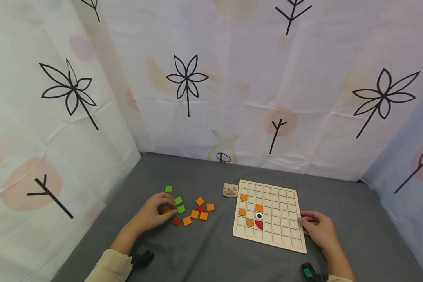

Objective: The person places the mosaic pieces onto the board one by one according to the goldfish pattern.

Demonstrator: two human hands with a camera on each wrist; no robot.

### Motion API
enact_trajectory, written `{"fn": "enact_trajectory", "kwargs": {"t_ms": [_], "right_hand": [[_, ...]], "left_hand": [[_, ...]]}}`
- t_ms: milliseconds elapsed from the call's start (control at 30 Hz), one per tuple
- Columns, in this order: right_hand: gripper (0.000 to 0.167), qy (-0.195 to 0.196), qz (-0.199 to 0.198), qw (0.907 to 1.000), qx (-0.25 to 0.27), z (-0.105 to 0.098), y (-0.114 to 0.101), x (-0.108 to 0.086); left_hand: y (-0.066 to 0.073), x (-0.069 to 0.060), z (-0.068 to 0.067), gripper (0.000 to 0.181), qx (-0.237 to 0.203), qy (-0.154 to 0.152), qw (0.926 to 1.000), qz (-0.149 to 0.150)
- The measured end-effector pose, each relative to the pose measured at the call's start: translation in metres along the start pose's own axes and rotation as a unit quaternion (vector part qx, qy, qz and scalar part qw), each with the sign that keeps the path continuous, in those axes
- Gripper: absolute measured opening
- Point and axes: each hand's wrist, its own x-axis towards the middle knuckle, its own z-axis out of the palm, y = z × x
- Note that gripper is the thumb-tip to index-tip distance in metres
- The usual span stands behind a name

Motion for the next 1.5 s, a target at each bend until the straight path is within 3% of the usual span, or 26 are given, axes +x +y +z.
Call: {"fn": "enact_trajectory", "kwargs": {"t_ms": [467, 933, 1500], "right_hand": [[0.054, 0.003, 0.006, 1.0, 0.003, -0.0006, -0.002, 0.0001], [0.053, 0.001, 0.004, 1.0, 0.001, -0.0008, -0.001, -0.0005], [0.052, 0.012, -0.002, 0.9999, 0.001, 0.0004, 0.0003, -0.0007]], "left_hand": [[0.006, -0.011, -0.0038, 0.029, -0.022, -0.09, 0.9952, -0.03], [0.0043, -0.0117, -0.0039, 0.022, -0.026, -0.104, 0.9938, -0.031], [0.007, -0.0059, -0.0032, 0.013, -0.037, -0.095, 0.9944, -0.027]]}}
